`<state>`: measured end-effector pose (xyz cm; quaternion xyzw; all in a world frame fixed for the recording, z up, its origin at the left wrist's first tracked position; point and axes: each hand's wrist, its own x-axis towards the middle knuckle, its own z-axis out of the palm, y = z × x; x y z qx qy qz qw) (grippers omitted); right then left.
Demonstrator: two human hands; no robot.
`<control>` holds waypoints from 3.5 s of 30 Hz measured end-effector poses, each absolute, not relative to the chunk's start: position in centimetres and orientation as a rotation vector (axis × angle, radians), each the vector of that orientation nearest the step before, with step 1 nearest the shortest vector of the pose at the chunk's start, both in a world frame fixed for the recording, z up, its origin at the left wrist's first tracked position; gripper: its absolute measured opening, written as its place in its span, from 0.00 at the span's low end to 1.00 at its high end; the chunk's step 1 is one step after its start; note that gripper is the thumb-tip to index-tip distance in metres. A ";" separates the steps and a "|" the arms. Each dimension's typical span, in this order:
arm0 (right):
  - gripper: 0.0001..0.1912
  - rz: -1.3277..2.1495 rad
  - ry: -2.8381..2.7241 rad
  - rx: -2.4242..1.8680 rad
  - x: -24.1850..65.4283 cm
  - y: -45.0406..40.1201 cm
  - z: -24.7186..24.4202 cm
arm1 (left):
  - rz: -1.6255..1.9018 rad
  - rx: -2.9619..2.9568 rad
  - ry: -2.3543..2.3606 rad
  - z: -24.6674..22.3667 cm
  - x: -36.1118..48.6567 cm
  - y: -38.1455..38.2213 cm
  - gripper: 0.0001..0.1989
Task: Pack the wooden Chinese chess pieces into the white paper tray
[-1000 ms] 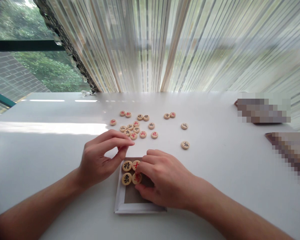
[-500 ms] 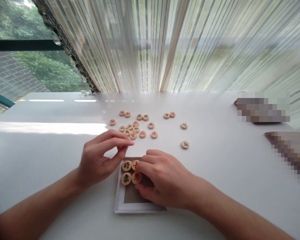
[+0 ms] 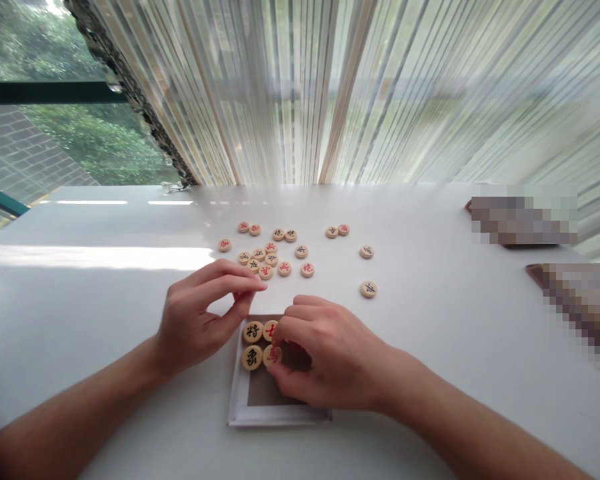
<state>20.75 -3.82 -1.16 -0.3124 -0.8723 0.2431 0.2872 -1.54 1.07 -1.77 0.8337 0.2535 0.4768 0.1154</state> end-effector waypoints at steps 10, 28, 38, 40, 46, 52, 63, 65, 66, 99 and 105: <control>0.13 0.410 -1.805 -1.116 23.3 -1.3 -1.5 | 1.424 2.401 0.850 -1.8 -2.5 2.4 0.11; 0.18 0.539 -1.405 -1.357 24.7 0.8 -3.0 | 1.362 2.190 1.126 -2.3 -3.5 4.0 0.07; 0.19 0.557 -1.394 -1.347 24.8 1.0 -3.5 | 1.349 2.194 1.135 -2.3 -3.4 3.9 0.08; 0.19 0.563 -1.399 -1.344 24.7 1.0 -3.5 | 1.342 2.193 1.135 -2.4 -3.5 3.9 0.08; 0.19 0.567 -1.414 -1.338 24.6 0.9 -3.5 | 1.324 2.199 1.142 -2.6 -3.4 3.9 0.07; 0.19 0.570 -1.425 -1.341 24.6 0.8 -3.6 | 1.311 2.207 1.127 -2.7 -3.3 3.9 0.08; 0.19 0.578 -1.425 -1.349 24.5 0.7 -3.4 | 1.299 2.099 1.265 -2.4 -3.8 4.4 0.08; 0.19 0.579 -1.423 -1.348 24.5 0.7 -3.4 | 1.313 2.051 1.288 -2.3 -4.1 4.8 0.09; 0.19 0.579 -1.422 -1.347 24.5 0.7 -3.4 | 1.317 2.031 1.299 -2.3 -4.3 5.0 0.09; 0.16 0.677 -1.127 -1.184 26.3 3.2 -1.4 | 1.236 2.111 1.416 -2.3 -5.8 6.9 0.10; 0.13 0.725 -1.083 -1.139 27.5 5.7 1.6 | 1.187 2.246 1.473 -2.1 -6.4 7.6 0.10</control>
